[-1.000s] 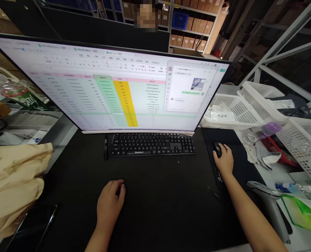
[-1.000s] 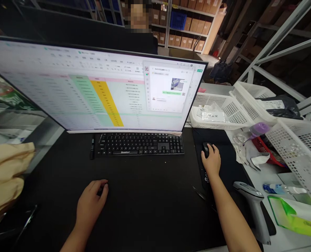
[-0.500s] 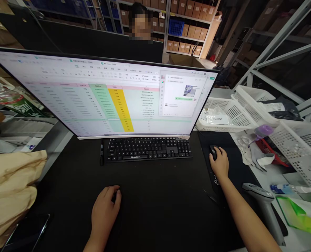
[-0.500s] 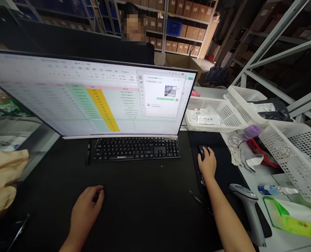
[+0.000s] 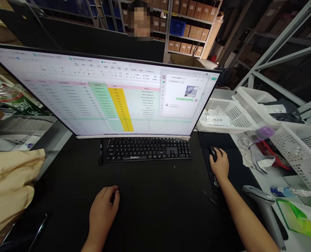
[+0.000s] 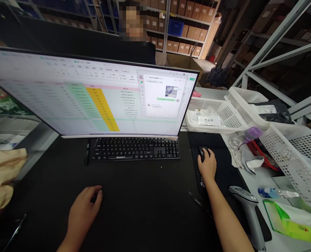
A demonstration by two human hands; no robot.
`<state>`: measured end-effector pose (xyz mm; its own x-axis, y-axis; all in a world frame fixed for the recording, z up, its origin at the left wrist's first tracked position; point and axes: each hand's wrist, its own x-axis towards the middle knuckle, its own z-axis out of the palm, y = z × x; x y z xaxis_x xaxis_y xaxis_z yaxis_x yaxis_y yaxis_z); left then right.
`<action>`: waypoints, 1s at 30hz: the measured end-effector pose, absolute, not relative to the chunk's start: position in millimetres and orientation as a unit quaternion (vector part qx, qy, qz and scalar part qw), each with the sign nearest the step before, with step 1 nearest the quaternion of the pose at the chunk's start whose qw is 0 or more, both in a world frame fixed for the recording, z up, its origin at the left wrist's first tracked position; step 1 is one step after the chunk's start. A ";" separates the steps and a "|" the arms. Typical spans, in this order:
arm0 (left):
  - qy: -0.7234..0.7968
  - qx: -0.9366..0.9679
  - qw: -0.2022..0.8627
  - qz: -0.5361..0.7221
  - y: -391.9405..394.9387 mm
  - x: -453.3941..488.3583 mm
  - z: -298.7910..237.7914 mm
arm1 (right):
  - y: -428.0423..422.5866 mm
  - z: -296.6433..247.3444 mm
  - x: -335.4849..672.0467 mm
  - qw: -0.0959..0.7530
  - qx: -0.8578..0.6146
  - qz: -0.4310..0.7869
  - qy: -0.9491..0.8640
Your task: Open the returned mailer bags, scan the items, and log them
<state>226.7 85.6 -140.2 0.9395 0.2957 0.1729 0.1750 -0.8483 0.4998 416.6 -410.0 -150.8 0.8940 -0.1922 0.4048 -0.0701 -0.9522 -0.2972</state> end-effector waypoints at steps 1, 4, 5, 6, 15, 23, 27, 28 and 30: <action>0.124 0.953 0.246 0.124 85.5 226.8 -140.3 | -410.0 -150.9 416.6 0.139 -0.963 -0.220 0.068; 0.124 0.953 0.246 0.123 85.6 227.1 -141.6 | -410.0 -150.7 416.4 0.139 -0.963 -0.222 0.067; 0.124 0.954 0.246 0.122 85.9 227.2 -142.5 | -410.0 -150.5 416.4 0.139 -0.962 -0.223 0.067; 0.123 0.954 0.245 0.121 86.2 227.3 -143.5 | -410.0 -150.2 416.4 0.140 -0.962 -0.224 0.066; 0.107 0.954 0.232 0.157 83.8 222.7 -141.1 | -414.8 -154.3 411.8 0.142 -0.963 -0.223 0.051; 0.121 0.945 0.248 0.178 82.9 217.2 -135.0 | -421.2 -162.5 411.0 0.132 -0.969 -0.198 0.062; 0.119 0.942 0.256 0.179 84.2 214.9 -133.3 | -416.6 -156.4 407.5 0.115 -0.976 -0.174 0.068; 0.120 0.942 0.258 0.177 84.7 214.2 -132.7 | -414.0 -153.7 406.3 0.111 -0.978 -0.167 0.065; 0.123 0.941 0.265 0.173 85.6 212.9 -132.0 | -407.7 -147.7 403.7 0.104 -0.981 -0.154 0.057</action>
<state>212.9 85.6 -132.0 0.9100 0.3235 0.2592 0.1407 -0.8292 0.5410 403.7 -407.7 -147.7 0.9460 -0.1446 0.2901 -0.0803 -0.9716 -0.2224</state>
